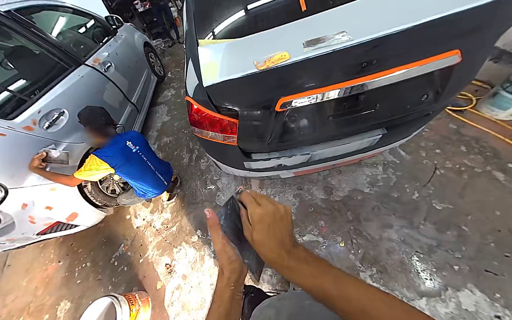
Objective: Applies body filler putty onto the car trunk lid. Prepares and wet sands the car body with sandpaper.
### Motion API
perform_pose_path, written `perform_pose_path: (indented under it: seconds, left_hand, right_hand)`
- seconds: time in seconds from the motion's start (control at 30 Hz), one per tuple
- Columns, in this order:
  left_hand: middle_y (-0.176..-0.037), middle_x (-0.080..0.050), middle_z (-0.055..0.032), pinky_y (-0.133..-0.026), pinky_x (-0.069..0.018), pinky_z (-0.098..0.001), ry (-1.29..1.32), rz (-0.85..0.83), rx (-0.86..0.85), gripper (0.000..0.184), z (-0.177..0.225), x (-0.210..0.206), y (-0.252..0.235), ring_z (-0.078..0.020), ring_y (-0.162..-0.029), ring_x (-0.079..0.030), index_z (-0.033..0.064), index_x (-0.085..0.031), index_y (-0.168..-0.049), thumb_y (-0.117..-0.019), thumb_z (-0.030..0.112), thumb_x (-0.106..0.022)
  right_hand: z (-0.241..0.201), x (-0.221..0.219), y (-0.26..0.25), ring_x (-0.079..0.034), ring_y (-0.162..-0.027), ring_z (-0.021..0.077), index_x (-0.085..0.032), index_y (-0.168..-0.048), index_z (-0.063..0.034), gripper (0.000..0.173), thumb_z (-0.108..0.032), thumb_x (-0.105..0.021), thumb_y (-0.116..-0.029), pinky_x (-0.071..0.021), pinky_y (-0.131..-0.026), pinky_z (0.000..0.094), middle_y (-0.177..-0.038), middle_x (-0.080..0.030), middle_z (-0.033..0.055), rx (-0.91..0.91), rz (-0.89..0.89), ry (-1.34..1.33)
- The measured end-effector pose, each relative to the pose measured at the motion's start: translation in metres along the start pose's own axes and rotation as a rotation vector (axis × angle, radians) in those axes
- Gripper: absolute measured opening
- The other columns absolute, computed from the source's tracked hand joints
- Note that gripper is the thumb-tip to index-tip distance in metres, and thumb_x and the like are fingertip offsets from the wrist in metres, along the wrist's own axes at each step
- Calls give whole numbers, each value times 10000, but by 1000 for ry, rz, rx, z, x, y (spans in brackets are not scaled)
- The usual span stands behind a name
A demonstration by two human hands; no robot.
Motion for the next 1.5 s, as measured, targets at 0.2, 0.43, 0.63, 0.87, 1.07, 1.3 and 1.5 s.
perform_pose_path:
  seconds: [0.2,0.43,0.63,0.87,1.07,1.3,1.5]
  left_hand:
    - [-1071,-736,-58,-869,-605,-359,29,41,22,791,-3,4,0,-141,-1012,-707,90,-611,-1243,-1004,711,-184]
    - [-1256,-684,-143,-908,-573,-351,234,-129,152,695,-10,15,-19,-214,-1107,-683,65,-554,-1414,-1082,440,-72]
    - [-1242,-695,-108,-882,-567,-316,189,-141,246,652,-11,13,-13,-178,-1079,-686,83,-559,-1416,-1083,373,-78]
    - [-1212,-704,-94,-854,-579,-313,162,-126,290,648,-11,12,-6,-164,-1042,-696,101,-558,-1404,-1088,391,-72]
    - [-998,-740,-37,-792,-611,-303,121,-67,313,479,-12,4,3,-114,-917,-720,119,-620,-1199,-1108,290,-182]
    - [-1260,-654,-130,-989,-545,-395,-299,-246,317,406,-39,14,-14,-209,-1131,-653,79,-488,-1449,-1102,275,-414]
    - [-963,-717,-159,-743,-628,-393,-398,-47,317,378,-45,44,-24,-227,-821,-723,-8,-601,-1260,-1095,293,-443]
  right_hand:
    - [2,-3,0,-700,-648,204,-758,-931,-122,116,-171,-657,-900,-546,-475,397,-794,-702,39,27,-1,0]
    - [-2,1,9,-704,-653,191,-755,-916,-142,142,-203,-626,-911,-553,-483,395,-803,-711,21,41,-38,-74]
    - [-3,9,11,-711,-683,182,-756,-932,-146,154,-231,-627,-929,-571,-516,387,-814,-714,13,38,-58,-136]
    - [-3,11,8,-706,-676,186,-754,-928,-146,153,-242,-635,-932,-567,-519,402,-801,-707,11,27,-61,-160]
    - [18,4,-20,-713,-748,289,-747,-1063,-103,212,-260,-625,-990,-566,-611,538,-897,-730,86,-192,-167,-211]
    - [70,1,-20,-708,-781,142,-703,-1107,-99,226,-296,-679,-999,-610,-736,383,-882,-730,38,-463,-267,-795]
    - [107,17,-9,-708,-800,168,-675,-1176,-95,271,-317,-632,-1027,-614,-711,355,-950,-725,60,-587,-19,-971]
Point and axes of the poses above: each hand's wrist, its own y-axis away from the middle knuckle, its own x-axis out of the back of the hand, z = x × y, the point moved 2 cm from there along -y, towards the middle knuckle
